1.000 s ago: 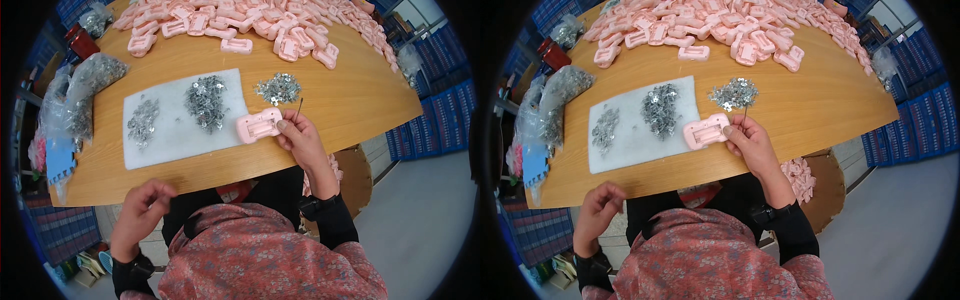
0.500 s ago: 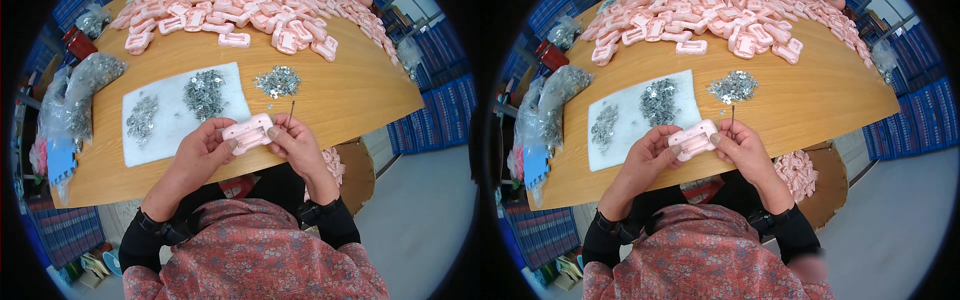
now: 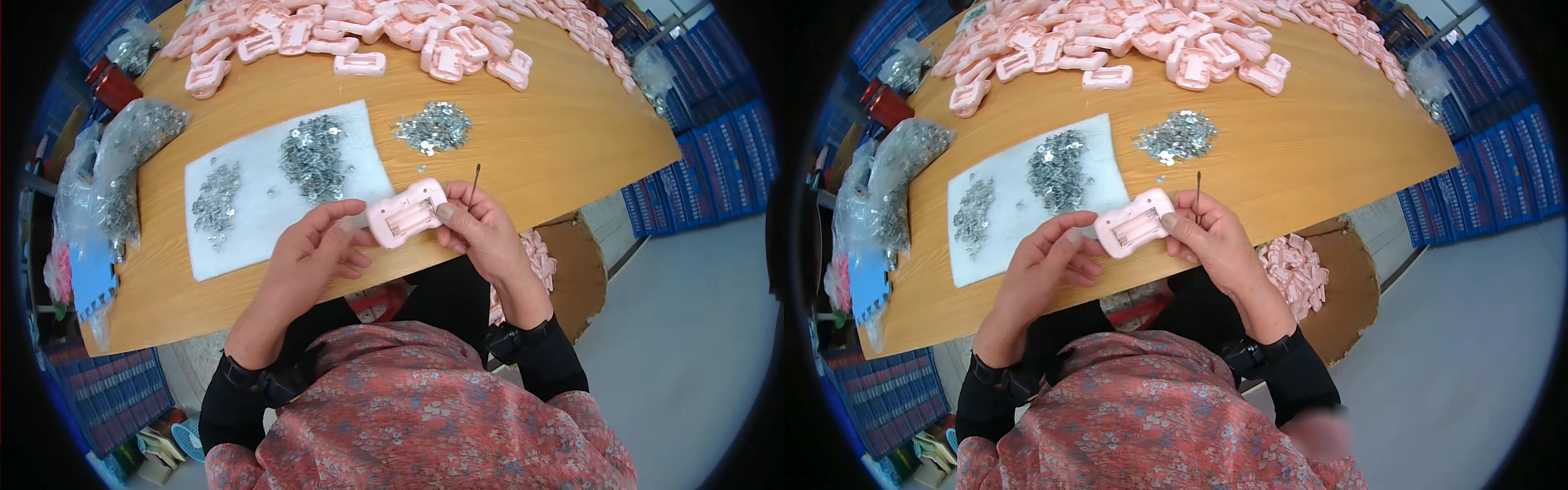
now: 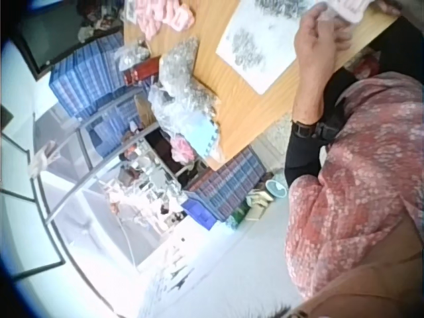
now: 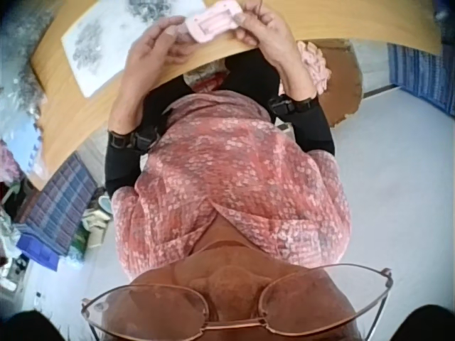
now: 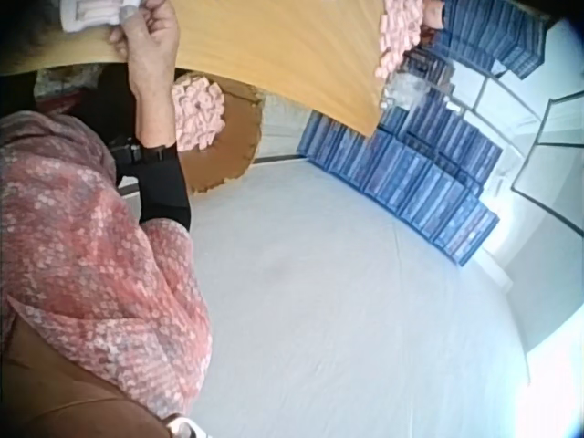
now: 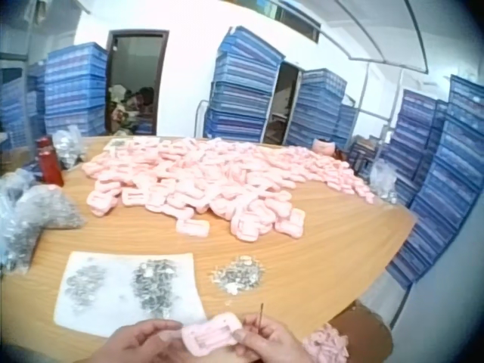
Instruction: The person assembles pink plastic hair clips by inserting small metal components into the clips using a thin metal tool. They pick up a clip, insert the metal piece, and place the finished clip on the table, repeating this process throughout the video.
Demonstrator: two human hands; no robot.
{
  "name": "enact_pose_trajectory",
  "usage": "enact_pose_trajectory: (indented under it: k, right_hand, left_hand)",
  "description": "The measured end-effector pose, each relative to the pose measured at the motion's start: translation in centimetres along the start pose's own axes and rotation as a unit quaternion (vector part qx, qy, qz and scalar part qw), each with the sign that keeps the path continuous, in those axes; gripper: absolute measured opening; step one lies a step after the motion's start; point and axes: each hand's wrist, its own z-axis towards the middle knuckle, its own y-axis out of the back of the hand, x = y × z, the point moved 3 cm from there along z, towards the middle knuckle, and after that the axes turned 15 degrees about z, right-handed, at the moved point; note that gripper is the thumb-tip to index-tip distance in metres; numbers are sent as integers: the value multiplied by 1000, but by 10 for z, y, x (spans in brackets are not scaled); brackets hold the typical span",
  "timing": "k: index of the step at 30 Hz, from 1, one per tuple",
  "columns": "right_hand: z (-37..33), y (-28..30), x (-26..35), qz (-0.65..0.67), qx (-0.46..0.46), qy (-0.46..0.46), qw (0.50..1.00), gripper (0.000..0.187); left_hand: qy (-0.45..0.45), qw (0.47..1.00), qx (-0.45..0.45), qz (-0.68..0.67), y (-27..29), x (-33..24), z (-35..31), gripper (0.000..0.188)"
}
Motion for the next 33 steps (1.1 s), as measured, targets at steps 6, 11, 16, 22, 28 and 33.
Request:
enact_pose_trajectory:
  k: [6, 11, 16, 22, 28, 33]
  right_hand:
    - [-29, 37, 18, -2, -70, 29, 997, 22]
    - [-77, 89, 37, -55, -162, 59, 984, 21]
    - [-134, 143, 54, 8, -231, 82, 970, 28]
    - [-138, 151, 39, 369, -102, 124, 916, 35]
    - [-127, 147, 17, 504, -40, 128, 853, 37]
    - [-137, 180, 6, 474, -93, 131, 865, 35]
  left_hand:
    - [1, 999, -3, 43, 3, 24, 1, 33]
    - [-24, 998, -8, 52, 3, 28, -2, 31]
    - [-11, 997, -15, 75, -3, 25, 4, 30]
    - [-15, 997, -32, 74, -1, 27, 1, 30]
    - [-29, 994, -35, 95, -5, 29, 5, 30]
    - [-18, 994, -47, 100, -4, 28, 1, 29]
